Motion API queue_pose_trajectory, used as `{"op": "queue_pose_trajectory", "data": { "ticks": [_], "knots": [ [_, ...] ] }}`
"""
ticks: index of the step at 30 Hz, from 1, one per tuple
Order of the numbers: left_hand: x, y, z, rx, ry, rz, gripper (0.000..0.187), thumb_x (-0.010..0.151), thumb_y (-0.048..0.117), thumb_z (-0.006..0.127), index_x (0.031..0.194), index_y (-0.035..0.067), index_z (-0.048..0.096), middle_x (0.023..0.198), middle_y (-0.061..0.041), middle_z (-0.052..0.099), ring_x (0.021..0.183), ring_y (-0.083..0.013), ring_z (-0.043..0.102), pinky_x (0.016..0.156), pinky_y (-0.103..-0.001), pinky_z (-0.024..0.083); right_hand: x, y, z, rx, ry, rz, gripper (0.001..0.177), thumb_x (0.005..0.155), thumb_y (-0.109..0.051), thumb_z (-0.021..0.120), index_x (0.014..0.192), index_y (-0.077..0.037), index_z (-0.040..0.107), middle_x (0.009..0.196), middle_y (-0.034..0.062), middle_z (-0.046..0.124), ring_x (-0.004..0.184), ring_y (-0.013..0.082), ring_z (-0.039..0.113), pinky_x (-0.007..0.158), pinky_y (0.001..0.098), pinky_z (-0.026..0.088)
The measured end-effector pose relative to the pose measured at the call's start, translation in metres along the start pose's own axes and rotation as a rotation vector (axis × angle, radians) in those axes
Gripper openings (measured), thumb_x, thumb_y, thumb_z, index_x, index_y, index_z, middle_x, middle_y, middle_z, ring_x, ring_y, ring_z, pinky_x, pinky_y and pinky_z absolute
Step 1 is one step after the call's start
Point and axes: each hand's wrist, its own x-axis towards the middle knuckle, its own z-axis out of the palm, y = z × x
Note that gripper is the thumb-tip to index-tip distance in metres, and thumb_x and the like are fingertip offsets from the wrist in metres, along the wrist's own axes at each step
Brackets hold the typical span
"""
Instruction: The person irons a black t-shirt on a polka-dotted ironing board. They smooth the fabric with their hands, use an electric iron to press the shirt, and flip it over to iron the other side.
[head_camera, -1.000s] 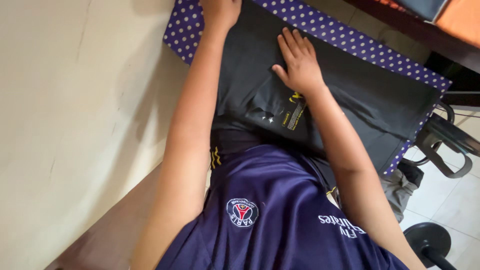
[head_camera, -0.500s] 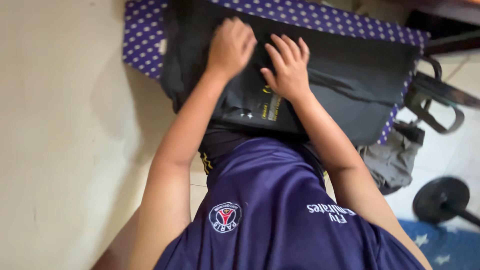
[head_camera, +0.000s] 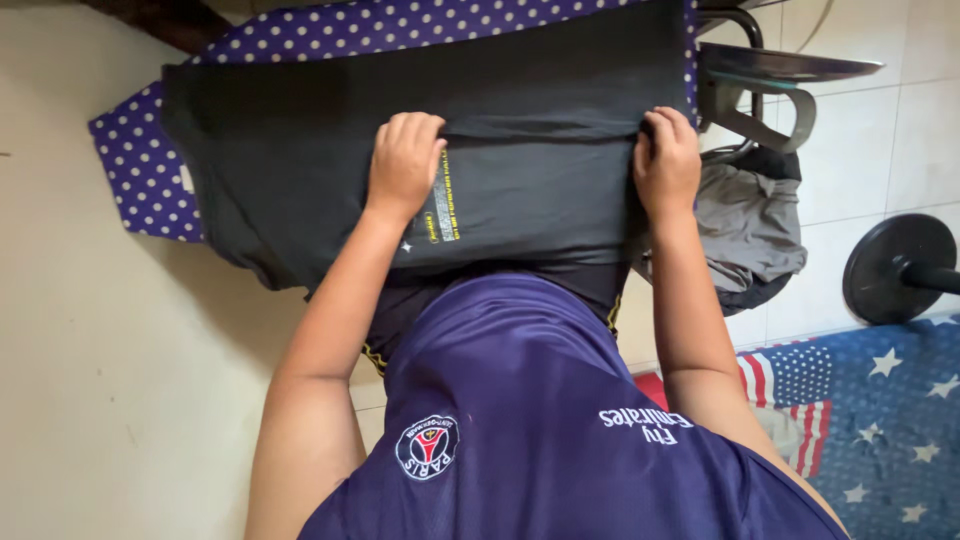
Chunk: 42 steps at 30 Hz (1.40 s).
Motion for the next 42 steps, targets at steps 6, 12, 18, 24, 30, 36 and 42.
{"op": "queue_pose_trajectory", "data": {
  "ticks": [6,12,18,24,30,36,42],
  "knots": [
    [0.002,0.0,-0.004,0.003,0.046,0.003,0.016,0.091,0.011,0.079,0.103,0.011,0.068,0.1,-0.004,0.063,0.102,-0.026,0.062,0.089,-0.039,0.049,0.01,0.0,-0.003,0.018,0.085,-0.032,0.012,0.101,0.0,0.07,0.112,-0.003,0.069,0.12,0.017,0.072,0.107,0.0378,0.069,0.093,0.0416,0.056],
    [0.007,-0.002,-0.02,-0.008,0.016,0.056,0.016,0.093,0.011,0.078,0.104,0.008,0.066,0.103,-0.005,0.063,0.104,-0.0262,0.062,0.094,-0.04,0.047,0.015,0.001,-0.013,0.112,0.145,-0.073,0.013,0.1,0.006,0.069,0.111,0.001,0.067,0.117,0.0166,0.073,0.11,0.0365,0.069,0.096,0.0432,0.056],
    [0.013,-0.008,-0.021,0.051,-0.093,0.105,0.028,0.086,0.014,0.078,0.112,0.005,0.07,0.102,-0.007,0.062,0.099,-0.0261,0.061,0.09,-0.041,0.045,0.011,0.002,-0.012,0.108,0.133,-0.068,0.015,0.096,0.003,0.076,0.11,0.0,0.073,0.111,0.018,0.072,0.102,0.0382,0.069,0.091,0.0422,0.056],
    [0.008,-0.02,-0.017,0.027,-0.126,0.079,0.02,0.091,0.012,0.08,0.108,0.007,0.071,0.102,-0.004,0.062,0.1,-0.024,0.059,0.091,-0.04,0.046,-0.01,0.008,0.015,0.466,0.125,0.517,0.021,0.104,-0.008,0.072,0.123,-0.001,0.075,0.102,0.0095,0.079,0.08,0.0125,0.065,0.076,0.0282,0.053],
    [-0.006,-0.009,-0.019,0.07,-0.013,-0.028,0.021,0.083,0.004,0.077,0.102,0.009,0.072,0.1,-0.004,0.062,0.1,-0.0248,0.06,0.09,-0.04,0.045,-0.019,0.034,0.05,0.74,0.369,0.459,0.017,0.107,-0.001,0.069,0.124,0.003,0.071,0.113,0.0069,0.073,0.096,0.0103,0.07,0.083,0.0253,0.058],
    [-0.006,0.003,-0.012,0.033,0.062,-0.033,0.017,0.085,0.007,0.079,0.1,0.009,0.071,0.099,-0.004,0.061,0.1,-0.0245,0.059,0.091,-0.04,0.045,0.003,0.039,0.042,0.839,0.399,0.543,0.052,0.092,0.004,0.072,0.137,-0.001,0.047,0.129,0.0083,0.057,0.082,0.0105,0.065,0.067,0.0244,0.053],
    [-0.004,0.001,-0.015,0.001,0.036,-0.043,0.014,0.089,0.011,0.081,0.1,0.01,0.072,0.097,-0.002,0.061,0.098,-0.024,0.059,0.089,-0.039,0.045,0.007,0.059,0.057,0.67,0.38,0.333,0.035,0.099,0.01,0.068,0.133,0.004,0.062,0.126,0.0127,0.066,0.117,0.0198,0.065,0.103,0.0304,0.053]
  ]
}}
